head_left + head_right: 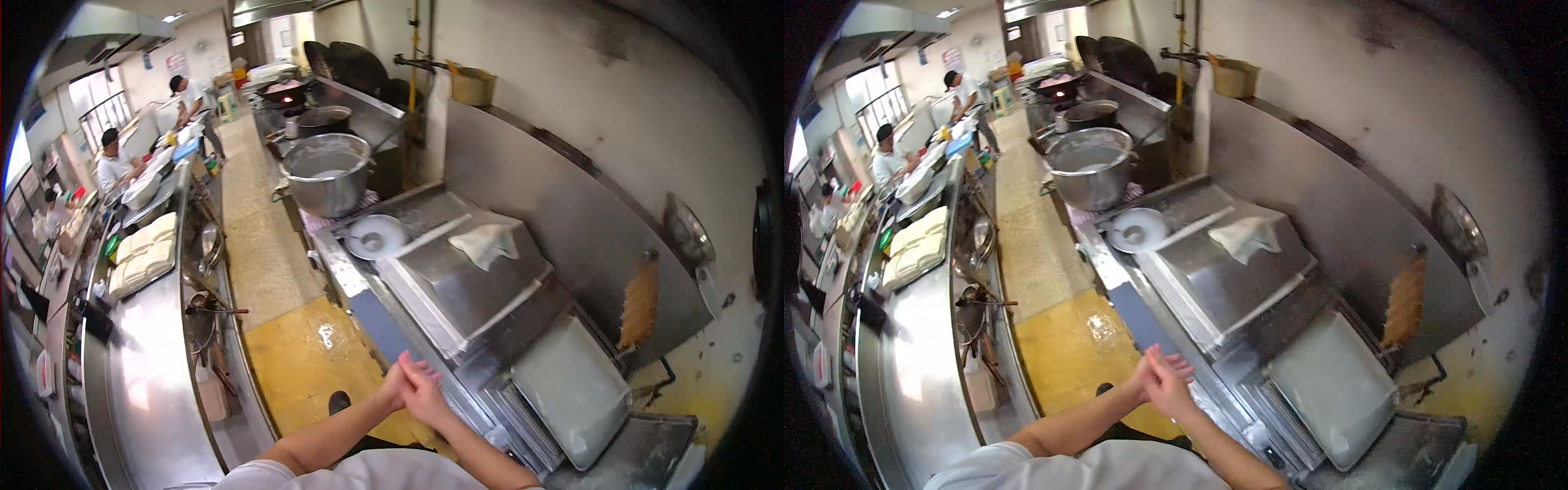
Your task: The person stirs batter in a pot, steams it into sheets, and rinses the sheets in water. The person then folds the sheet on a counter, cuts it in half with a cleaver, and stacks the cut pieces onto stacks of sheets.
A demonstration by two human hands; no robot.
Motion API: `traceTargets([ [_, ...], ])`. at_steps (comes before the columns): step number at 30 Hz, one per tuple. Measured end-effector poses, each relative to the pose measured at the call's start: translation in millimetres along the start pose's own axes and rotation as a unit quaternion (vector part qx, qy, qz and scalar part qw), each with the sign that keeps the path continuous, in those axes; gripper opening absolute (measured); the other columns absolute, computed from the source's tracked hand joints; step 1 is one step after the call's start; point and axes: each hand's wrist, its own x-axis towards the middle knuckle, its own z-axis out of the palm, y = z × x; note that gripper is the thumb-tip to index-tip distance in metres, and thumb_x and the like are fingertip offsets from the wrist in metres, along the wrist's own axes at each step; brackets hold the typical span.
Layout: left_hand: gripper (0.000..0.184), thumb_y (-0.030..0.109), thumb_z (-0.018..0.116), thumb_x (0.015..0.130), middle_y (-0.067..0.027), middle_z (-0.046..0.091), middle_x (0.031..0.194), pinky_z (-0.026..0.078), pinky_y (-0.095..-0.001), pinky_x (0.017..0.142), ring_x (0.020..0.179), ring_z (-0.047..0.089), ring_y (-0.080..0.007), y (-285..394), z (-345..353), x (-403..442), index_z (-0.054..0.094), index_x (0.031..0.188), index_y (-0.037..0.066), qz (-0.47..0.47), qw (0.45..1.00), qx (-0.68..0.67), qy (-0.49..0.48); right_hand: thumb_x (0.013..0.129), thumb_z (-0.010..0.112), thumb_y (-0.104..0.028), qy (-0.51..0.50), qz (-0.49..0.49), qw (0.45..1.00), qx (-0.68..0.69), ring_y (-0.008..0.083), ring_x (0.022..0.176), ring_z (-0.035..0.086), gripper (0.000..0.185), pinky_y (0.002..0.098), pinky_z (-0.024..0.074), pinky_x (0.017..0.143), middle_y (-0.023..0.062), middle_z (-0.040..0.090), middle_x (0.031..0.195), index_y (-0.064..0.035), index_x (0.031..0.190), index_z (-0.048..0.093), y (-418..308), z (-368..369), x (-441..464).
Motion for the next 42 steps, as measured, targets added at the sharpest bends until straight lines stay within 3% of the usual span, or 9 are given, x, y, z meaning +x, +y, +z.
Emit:
traceTargets([
  [2, 0.087, 0.074, 0.029, 0.100, -0.0182, 0.030, 0.164, 0.037, -0.0589, 0.114, 0.145, 0.038, -0.0439, 64.6, 27.7, -37.5, 0.028, 0.161, 0.011, -0.029, 0.980, -0.193, -0.021, 0.095, 0.062, -0.007, 0.001, -0.178, 0.977, -0.121, 0.0379, 0.147, 0.039, 0.070, 0.0469, 0.0291, 0.121, 0.0242, 0.038, 0.160, -0.0011, 0.158, 0.033, -14.6, 50.9, 26.5],
  [3, 0.094, 0.079, 0.034, 0.096, -0.0184, 0.037, 0.160, 0.038, -0.0633, 0.110, 0.143, 0.041, -0.0450, 111.0, 47.9, -64.5, 0.025, 0.162, 0.012, -0.060, 0.965, -0.251, 0.053, 0.099, 0.060, -0.018, -0.077, -0.156, 0.975, -0.138, 0.0451, 0.155, 0.015, 0.075, 0.0536, 0.0122, 0.125, 0.0258, 0.016, 0.168, -0.0052, 0.162, 0.023, -20.1, 61.2, 41.0],
  [7, 0.077, 0.069, 0.030, 0.103, -0.0133, 0.051, 0.146, 0.043, -0.0508, 0.110, 0.132, 0.052, -0.0289, 193.2, 45.3, -139.4, 0.044, 0.148, 0.008, 0.094, 0.991, -0.092, -0.007, 0.106, 0.044, -0.041, -0.082, -0.192, 0.933, -0.292, 0.0518, 0.152, 0.017, 0.065, 0.0674, 0.0122, 0.120, 0.0262, 0.019, 0.167, -0.0098, 0.161, 0.029, -59.4, 118.5, 119.3],
  [10, 0.084, 0.072, 0.029, 0.101, -0.0123, 0.046, 0.153, 0.035, -0.0485, 0.117, 0.139, 0.045, -0.0280, 254.4, 17.7, -182.6, 0.037, 0.155, 0.008, 0.136, 0.991, -0.005, -0.018, 0.106, 0.046, -0.042, -0.069, -0.104, 0.960, -0.252, 0.0529, 0.150, 0.022, 0.063, 0.0665, 0.0184, 0.119, 0.0272, 0.027, 0.164, -0.0064, 0.157, 0.036, -82.7, 158.4, 178.1],
  [12, 0.086, 0.073, 0.029, 0.101, -0.0124, 0.044, 0.155, 0.029, -0.0452, 0.122, 0.144, 0.040, -0.0285, 291.9, -3.9, -196.4, 0.032, 0.158, 0.010, 0.175, 0.978, 0.116, 0.016, 0.103, 0.057, -0.030, -0.020, -0.128, 0.971, -0.203, 0.0482, 0.148, 0.032, 0.059, 0.0516, 0.0279, 0.121, 0.0287, 0.035, 0.159, -0.0013, 0.152, 0.043, -80.6, 186.1, 210.4],
  [19, 0.032, 0.023, 0.063, 0.103, -0.0083, 0.067, 0.120, 0.055, -0.0327, 0.088, 0.101, 0.065, -0.0161, 389.9, -48.4, -200.2, 0.064, 0.127, 0.002, 0.273, 0.896, 0.262, 0.231, 0.090, 0.073, -0.019, -0.002, -0.169, 0.975, -0.142, 0.0398, 0.130, 0.054, 0.035, 0.0455, 0.0432, 0.110, 0.0229, 0.056, 0.142, -0.0012, 0.119, 0.068, -147.7, 235.5, 298.3],
  [25, 0.029, 0.026, 0.073, 0.097, -0.0008, 0.069, 0.090, 0.048, -0.0249, 0.069, 0.081, 0.059, -0.0080, 472.5, -61.7, -174.0, 0.071, 0.115, 0.003, 0.298, 0.849, 0.351, 0.261, 0.085, 0.076, -0.012, 0.026, -0.218, 0.970, -0.106, 0.0361, 0.102, 0.066, 0.018, 0.0439, 0.0521, 0.089, 0.0174, 0.073, 0.110, 0.0000, 0.077, 0.066, -146.0, 232.1, 395.6],
  [35, 0.026, 0.015, 0.070, 0.098, -0.0041, 0.071, 0.098, 0.052, -0.0285, 0.085, 0.093, 0.065, -0.0124, 628.2, -52.1, -98.1, 0.067, 0.120, 0.002, 0.272, 0.820, 0.442, 0.241, 0.083, 0.073, -0.008, 0.073, -0.272, 0.951, -0.127, 0.0422, 0.123, 0.056, 0.057, 0.0469, 0.0469, 0.104, 0.0242, 0.055, 0.137, -0.0002, 0.137, 0.054, -218.0, 182.7, 615.5],
  [42, 0.026, 0.015, 0.070, 0.097, -0.0042, 0.070, 0.090, 0.052, -0.0282, 0.076, 0.084, 0.064, -0.0113, 706.5, -53.1, -59.2, 0.067, 0.121, 0.003, 0.312, 0.773, 0.487, 0.260, 0.082, 0.067, 0.000, -0.087, -0.357, 0.881, -0.297, 0.0433, 0.116, 0.060, 0.045, 0.0479, 0.0519, 0.096, 0.0230, 0.055, 0.127, -0.0007, 0.126, 0.057, -248.1, 206.3, 720.3],
])
